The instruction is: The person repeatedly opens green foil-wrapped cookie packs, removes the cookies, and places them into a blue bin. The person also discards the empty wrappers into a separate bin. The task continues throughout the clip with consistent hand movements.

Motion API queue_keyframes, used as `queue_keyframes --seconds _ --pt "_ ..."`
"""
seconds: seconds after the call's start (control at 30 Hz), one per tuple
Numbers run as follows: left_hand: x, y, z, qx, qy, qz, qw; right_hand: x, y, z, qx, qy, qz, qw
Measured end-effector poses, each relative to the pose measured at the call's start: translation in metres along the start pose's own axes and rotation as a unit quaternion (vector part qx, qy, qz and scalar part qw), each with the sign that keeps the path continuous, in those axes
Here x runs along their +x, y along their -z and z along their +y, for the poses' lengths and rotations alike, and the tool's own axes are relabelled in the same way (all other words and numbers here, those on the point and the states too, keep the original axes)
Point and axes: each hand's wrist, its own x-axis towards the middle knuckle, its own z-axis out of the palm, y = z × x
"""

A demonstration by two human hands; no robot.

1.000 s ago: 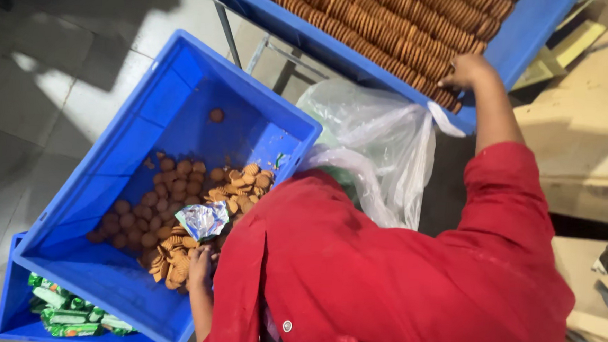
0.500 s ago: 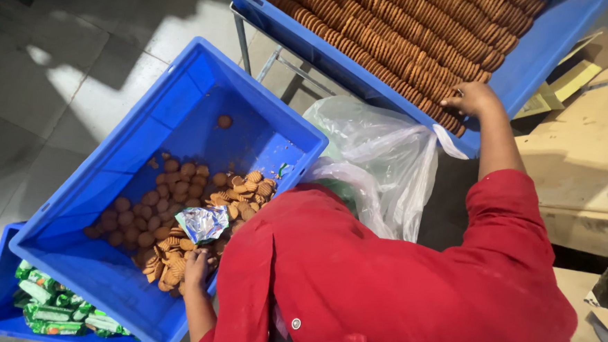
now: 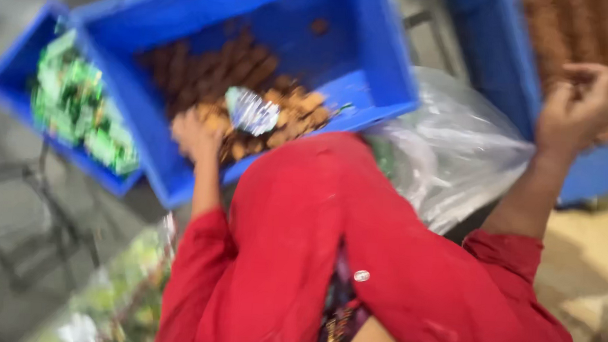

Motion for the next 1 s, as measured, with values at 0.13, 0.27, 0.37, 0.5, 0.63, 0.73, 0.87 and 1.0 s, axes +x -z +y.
queue_keyframes --seconds 0.13,0.27,0.37,0.5,0.63,0.73,0.87,1.0 --pt "0.015 -0.016 -0.01 -0.069 -0.033 -0.068 0.995 0.022 -0.075 -0.1 0.264 -0.009 -0.101 0.959" --pt "0.005 -0.034 -0.007 0.011 -0.025 -0.285 0.958 0.015 -0.187 -0.179 0.292 0.024 -0.291 0.911" --pt "-0.015 -0.051 -0.016 0.014 -0.131 -0.279 0.951 -0.019 -0.282 -0.235 0.22 -0.072 -0.47 0.852" --pt "-0.02 -0.063 -0.026 -0.043 -0.163 -0.302 0.938 -0.085 -0.391 -0.297 0.173 0.226 -0.453 0.845" --pt "-0.033 -0.043 -0.053 -0.047 -0.2 -0.362 0.909 -0.141 -0.445 -0.313 -0.019 0.063 -0.587 0.807" --pt "-0.043 -0.005 -0.075 -0.05 -0.044 -0.374 0.925 -0.142 -0.452 -0.296 0.014 0.001 -0.53 0.848" --pt "-0.036 0.032 -0.079 -0.087 0.021 -0.277 0.957 -0.104 -0.419 -0.26 0.22 -0.092 -0.447 0.862" --pt "-0.03 0.031 -0.05 0.036 -0.164 -0.24 0.956 -0.1 -0.348 -0.242 0.058 0.055 -0.313 0.946"
